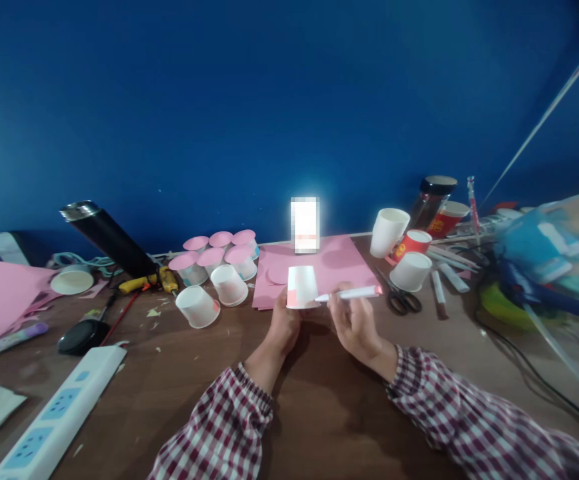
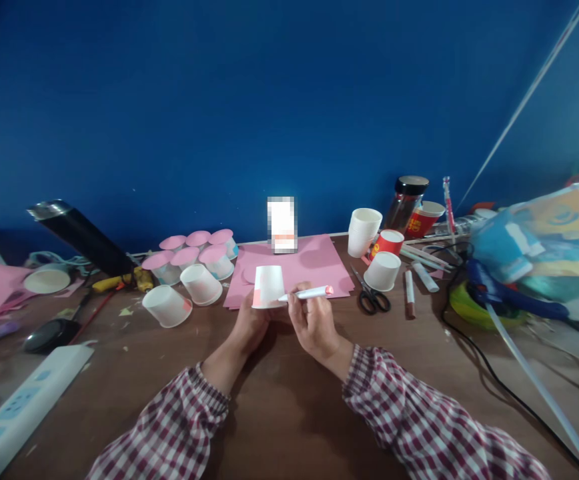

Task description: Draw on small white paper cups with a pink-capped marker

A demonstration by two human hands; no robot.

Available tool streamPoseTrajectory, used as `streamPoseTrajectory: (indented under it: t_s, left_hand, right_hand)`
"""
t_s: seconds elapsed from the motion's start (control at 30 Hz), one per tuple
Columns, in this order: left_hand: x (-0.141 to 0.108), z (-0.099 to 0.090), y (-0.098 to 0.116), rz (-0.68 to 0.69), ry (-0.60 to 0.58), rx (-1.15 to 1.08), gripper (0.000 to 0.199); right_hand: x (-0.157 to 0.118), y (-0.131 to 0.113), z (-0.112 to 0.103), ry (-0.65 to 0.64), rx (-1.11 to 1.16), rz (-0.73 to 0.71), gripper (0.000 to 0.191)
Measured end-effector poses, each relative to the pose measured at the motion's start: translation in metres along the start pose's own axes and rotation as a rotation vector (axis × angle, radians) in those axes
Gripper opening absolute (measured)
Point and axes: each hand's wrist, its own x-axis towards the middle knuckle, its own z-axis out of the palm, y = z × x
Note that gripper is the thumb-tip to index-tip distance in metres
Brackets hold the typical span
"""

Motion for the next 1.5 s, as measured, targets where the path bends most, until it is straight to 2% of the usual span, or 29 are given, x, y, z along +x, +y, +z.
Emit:
streamPoseTrajectory:
  t_s: [0.27,0.5,0.67,0.97,1.27,1.5]
  left_hand:
    - [0.0024,-0.0018,-0.0028,-0.038,0.058,-0.051,0.030]
    - [0.0020,-0.0025,-0.0023,-0.042,0.004,-0.096,0.023]
    - [0.0007,-0.0006,0.0002,-0.057,-0.048,-0.117,0.025]
    - [-0.0004,-0.0007,0.0017,-0.081,-0.048,-0.122,0.023]
    - [0.0025,-0.0037,-0.0003,-0.113,-0.035,-0.193,0.022]
    - [0.0030,-0.0041,-0.0002,-0.131,-0.018,-0.212,0.020]
  right_hand:
    - [0.0036,-0.0044,0.0003,-0.042,0.018,0.019,0.013]
    - [0.0030,-0.0040,-0.0008,-0.046,0.035,0.041,0.011]
    - [0.0021,-0.0048,-0.0012,-0.015,0.009,0.048,0.008]
    - [0.0019,-0.0023,0.0000,-0.029,0.035,0.063,0.010]
    - [0.0032,-0.0077,-0.0012,-0.107,0.089,0.158,0.011]
    - [0.0042,-0.0094,-0.0007,-0.108,0.129,0.205,0.011]
